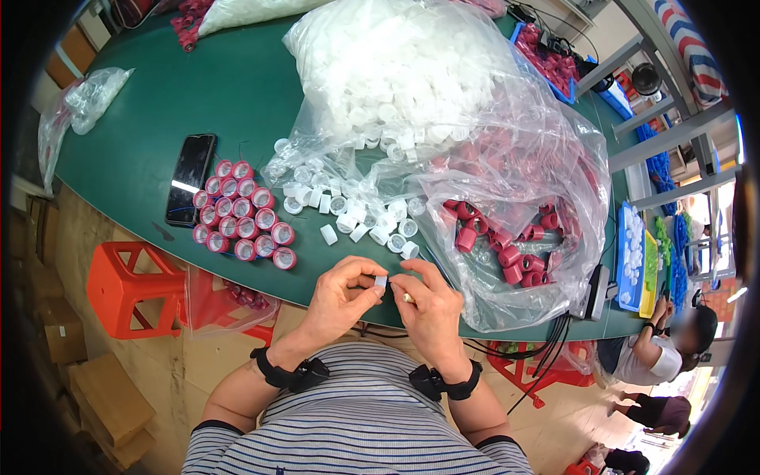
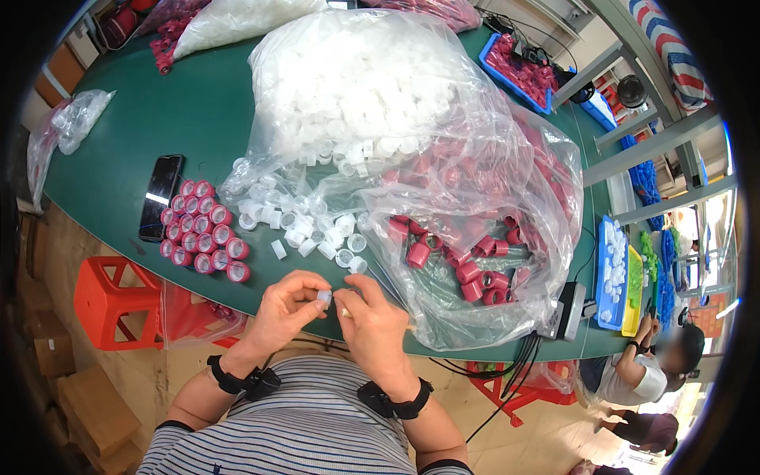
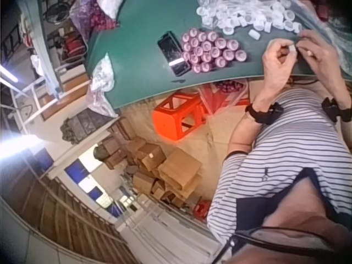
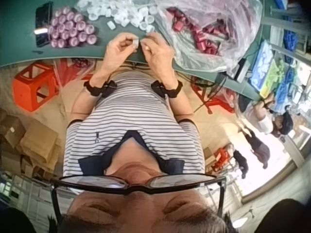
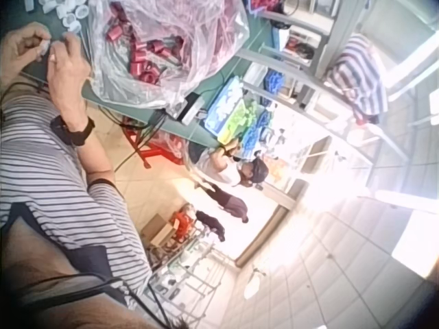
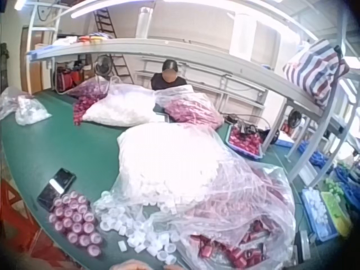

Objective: Manually assemble various plastic cap components by inserting small inner parts into larger outer caps.

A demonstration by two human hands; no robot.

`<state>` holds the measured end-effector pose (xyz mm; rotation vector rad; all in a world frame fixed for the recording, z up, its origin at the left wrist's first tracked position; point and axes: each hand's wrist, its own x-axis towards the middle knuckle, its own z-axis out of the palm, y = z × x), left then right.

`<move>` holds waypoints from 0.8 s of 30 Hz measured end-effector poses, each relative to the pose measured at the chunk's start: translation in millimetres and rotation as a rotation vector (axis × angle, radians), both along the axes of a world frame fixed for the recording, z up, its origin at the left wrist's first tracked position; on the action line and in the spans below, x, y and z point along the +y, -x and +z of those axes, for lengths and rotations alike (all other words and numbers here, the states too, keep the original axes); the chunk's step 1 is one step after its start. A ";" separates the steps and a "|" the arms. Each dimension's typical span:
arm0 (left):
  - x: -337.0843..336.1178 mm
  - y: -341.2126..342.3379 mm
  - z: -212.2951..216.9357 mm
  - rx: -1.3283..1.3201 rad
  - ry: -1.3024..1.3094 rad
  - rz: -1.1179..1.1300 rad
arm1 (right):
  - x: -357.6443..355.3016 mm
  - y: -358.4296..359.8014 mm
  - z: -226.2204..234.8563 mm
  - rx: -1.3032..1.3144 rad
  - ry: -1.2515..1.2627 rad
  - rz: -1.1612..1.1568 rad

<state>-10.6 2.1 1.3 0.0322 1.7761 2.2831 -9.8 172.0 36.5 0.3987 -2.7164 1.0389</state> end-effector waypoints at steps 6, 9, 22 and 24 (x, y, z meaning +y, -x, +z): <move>-6.5 1.7 4.2 -0.050 -0.062 -0.086 | -0.3 -0.6 3.6 0.026 -0.038 0.031; -7.4 2.0 3.7 -0.064 -0.076 -0.093 | -0.8 -1.1 1.1 0.042 -0.051 0.047; -5.4 0.5 9.0 -0.009 0.090 -0.078 | -4.0 -0.9 5.1 0.044 -0.172 0.077; -4.3 -0.8 16.8 0.048 0.195 -0.080 | -3.3 -1.1 2.7 0.046 -0.156 0.085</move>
